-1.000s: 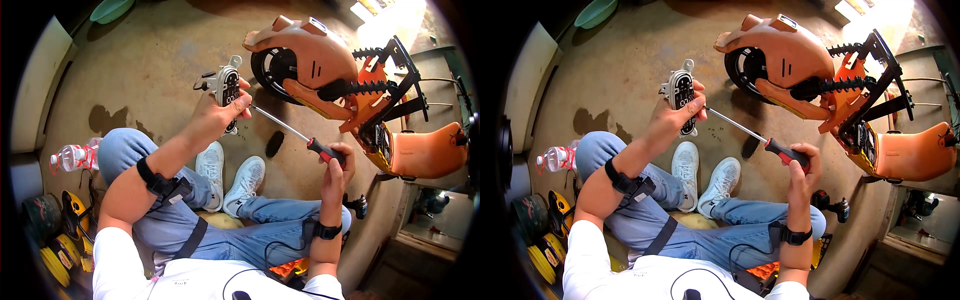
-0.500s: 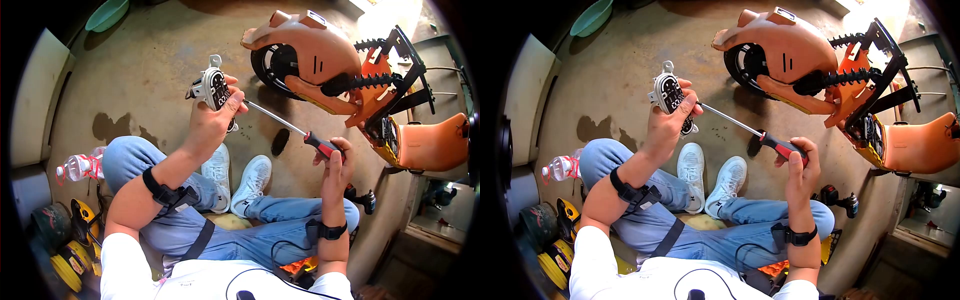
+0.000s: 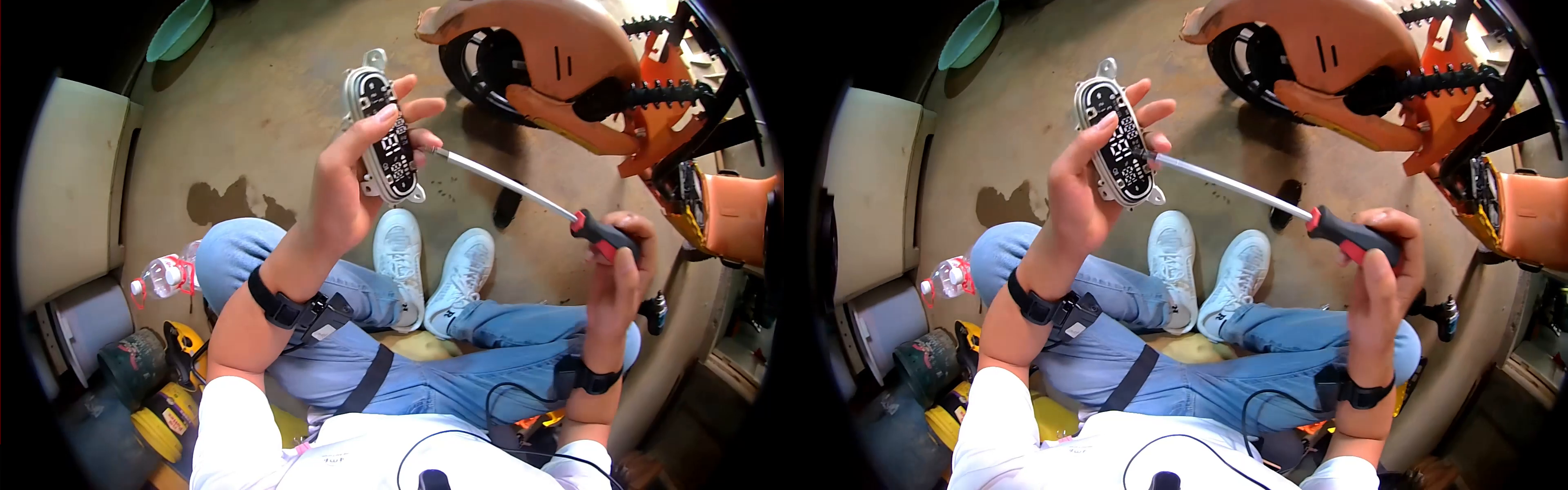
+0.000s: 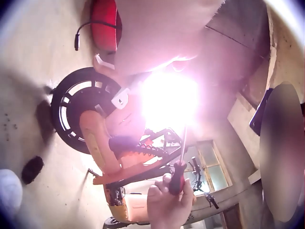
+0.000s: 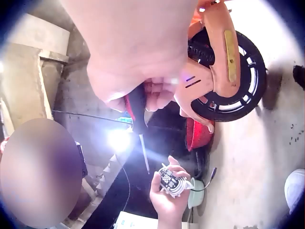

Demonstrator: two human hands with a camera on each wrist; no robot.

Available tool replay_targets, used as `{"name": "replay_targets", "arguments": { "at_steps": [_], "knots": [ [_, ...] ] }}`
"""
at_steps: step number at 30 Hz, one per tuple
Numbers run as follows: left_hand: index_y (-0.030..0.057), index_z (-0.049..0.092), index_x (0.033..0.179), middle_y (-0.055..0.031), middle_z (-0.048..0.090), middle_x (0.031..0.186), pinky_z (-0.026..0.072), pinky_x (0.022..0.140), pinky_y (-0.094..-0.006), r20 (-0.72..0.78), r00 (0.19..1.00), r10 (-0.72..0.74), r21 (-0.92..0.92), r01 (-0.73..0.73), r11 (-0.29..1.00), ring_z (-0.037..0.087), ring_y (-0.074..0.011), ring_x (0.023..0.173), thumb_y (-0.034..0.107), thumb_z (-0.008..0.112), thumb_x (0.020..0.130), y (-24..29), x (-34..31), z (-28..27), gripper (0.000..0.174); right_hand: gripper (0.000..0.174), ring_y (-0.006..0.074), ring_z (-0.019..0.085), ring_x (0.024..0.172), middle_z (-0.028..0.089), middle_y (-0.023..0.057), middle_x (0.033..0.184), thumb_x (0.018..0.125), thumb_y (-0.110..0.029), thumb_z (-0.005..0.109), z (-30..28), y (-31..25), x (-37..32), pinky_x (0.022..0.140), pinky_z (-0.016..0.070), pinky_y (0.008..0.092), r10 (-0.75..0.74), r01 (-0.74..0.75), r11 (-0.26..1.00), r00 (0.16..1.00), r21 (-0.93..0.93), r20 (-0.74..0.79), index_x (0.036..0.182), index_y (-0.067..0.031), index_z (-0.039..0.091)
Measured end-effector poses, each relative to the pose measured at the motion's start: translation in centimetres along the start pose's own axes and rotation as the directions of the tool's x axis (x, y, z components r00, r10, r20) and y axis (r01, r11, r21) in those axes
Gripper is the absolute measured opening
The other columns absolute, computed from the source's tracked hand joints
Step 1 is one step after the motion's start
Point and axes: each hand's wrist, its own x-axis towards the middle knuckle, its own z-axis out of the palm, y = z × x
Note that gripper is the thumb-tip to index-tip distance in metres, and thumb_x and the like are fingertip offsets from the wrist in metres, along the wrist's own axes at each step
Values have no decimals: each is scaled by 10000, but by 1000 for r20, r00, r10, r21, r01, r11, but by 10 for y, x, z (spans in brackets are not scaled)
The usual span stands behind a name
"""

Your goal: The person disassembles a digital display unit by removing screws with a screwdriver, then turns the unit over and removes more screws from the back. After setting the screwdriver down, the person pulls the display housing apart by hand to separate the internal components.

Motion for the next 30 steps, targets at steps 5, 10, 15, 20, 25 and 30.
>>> {"name": "replay_targets", "arguments": {
  "at_steps": [5, 10, 15, 20, 25, 30],
  "knots": [
    [-69, 357, 1459, -187, 585, 1278, 502, 818, -339, 96, 992, -80, -107, 90, 990, 595, -223, 949, 255, 456, 983, -2, 5, -7, 584, 418, 155, 492, 814, 517, 132, 937, 881, -347, 637, 7, -7, -1, 700, 423, 251, -8, 15, 993, 998, -116, 63, 1087, -10, 501],
    [-85, 336, 1457, -139, 574, 1166, 468, 793, -329, 189, 981, -43, -104, 63, 993, 560, -210, 921, 270, 478, 976, -2, 8, -5, 615, 437, 154, 487, 813, 520, 130, 928, 875, -384, 644, 7, -10, 3, 732, 415, 251, 19, -9, 982, 998, -187, 53, 1075, -21, 502],
    [-86, 288, 1479, -134, 556, 1176, 442, 809, -325, 222, 974, -36, -75, 54, 996, 535, -198, 925, 275, 486, 967, -3, 11, -5, 657, 440, 148, 496, 820, 495, 140, 986, 904, -355, 601, -4, 0, 4, 686, 432, 233, -20, 48, 972, 992, -229, 127, 1156, -11, 491],
    [-84, 274, 1487, -129, 556, 1174, 437, 810, -324, 230, 973, -36, -29, 44, 999, 534, -196, 928, 268, 500, 958, -2, 10, -3, 675, 428, 153, 494, 843, 487, 133, 978, 899, -356, 608, -1, -1, 6, 685, 429, 231, -14, 46, 968, 992, -245, 128, 1135, -18, 493],
    [-79, 269, 1492, -124, 558, 1168, 434, 811, -324, 244, 969, -35, -12, 39, 999, 534, -193, 931, 263, 516, 950, -3, 11, -3, 687, 422, 176, 507, 852, 529, 131, 934, 854, -359, 672, 6, -3, 7, 801, 433, 288, 17, -1, 974, 997, -225, 69, 1049, -18, 516],
    [-74, 276, 1492, -116, 560, 1164, 435, 825, -311, 229, 973, -35, 40, 27, 999, 536, -185, 934, 256, 523, 944, -4, 11, -3, 685, 408, 178, 511, 852, 534, 137, 940, 847, -330, 677, 4, -1, 8, 799, 443, 294, 10, 9, 976, 996, -219, 86, 1049, -14, 517]
  ]
}}
